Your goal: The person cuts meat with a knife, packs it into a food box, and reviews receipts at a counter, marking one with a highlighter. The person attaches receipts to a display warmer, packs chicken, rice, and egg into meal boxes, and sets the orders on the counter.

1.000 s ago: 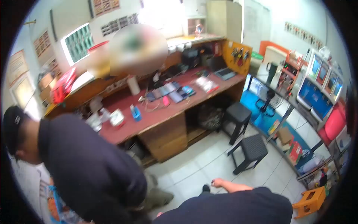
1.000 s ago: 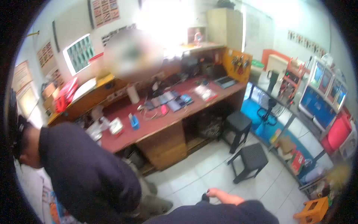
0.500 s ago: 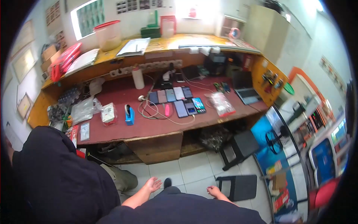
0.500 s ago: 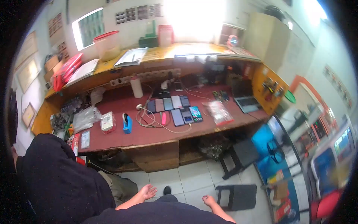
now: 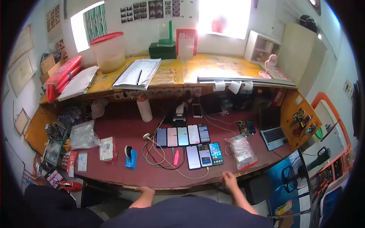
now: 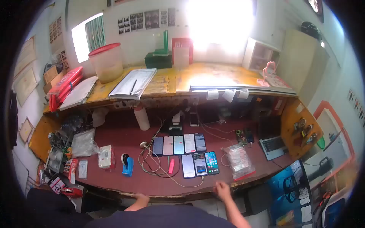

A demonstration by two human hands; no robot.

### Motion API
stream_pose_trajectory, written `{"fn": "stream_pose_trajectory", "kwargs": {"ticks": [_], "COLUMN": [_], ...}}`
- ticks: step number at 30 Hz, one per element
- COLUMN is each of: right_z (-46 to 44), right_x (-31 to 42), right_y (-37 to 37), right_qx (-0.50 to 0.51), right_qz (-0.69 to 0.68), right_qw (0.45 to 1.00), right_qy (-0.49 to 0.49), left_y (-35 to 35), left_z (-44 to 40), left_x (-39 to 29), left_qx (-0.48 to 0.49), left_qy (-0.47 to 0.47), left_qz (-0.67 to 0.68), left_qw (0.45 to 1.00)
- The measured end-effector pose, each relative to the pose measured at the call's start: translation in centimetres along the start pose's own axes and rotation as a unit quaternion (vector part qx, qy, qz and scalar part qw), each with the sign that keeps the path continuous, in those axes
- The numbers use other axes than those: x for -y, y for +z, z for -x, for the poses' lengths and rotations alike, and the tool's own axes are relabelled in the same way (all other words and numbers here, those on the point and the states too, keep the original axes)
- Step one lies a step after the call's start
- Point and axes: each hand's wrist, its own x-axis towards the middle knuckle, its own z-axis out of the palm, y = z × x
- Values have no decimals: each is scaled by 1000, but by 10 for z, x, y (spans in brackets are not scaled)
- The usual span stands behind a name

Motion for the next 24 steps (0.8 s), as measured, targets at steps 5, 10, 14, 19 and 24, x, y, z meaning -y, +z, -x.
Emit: {"fn": "stream_pose_trajectory", "kwargs": {"ticks": [5, 10, 14, 19, 24], "right_z": [-72, -132, -198, -255, -284], "right_x": [57, 95, 153, 240, 274], "right_y": [-1, 4, -6, -17, -25], "right_qx": [22, 41, 38, 34, 66], "right_qz": [-119, -150, -142, -197, -267], "right_qw": [992, 986, 981, 962, 929], "right_qy": [-46, -53, -125, -187, -246], "left_y": [-8, -13, -18, -17, -84], "left_z": [-29, -13, -5, 49, 64], "left_x": [11, 3, -7, 13, 77], "left_qx": [27, 31, -118, -351, -392], "left_qy": [141, 116, 117, 109, 46], "left_qz": [-4, -97, -337, -325, -343], "left_qw": [990, 988, 927, 871, 852]}}
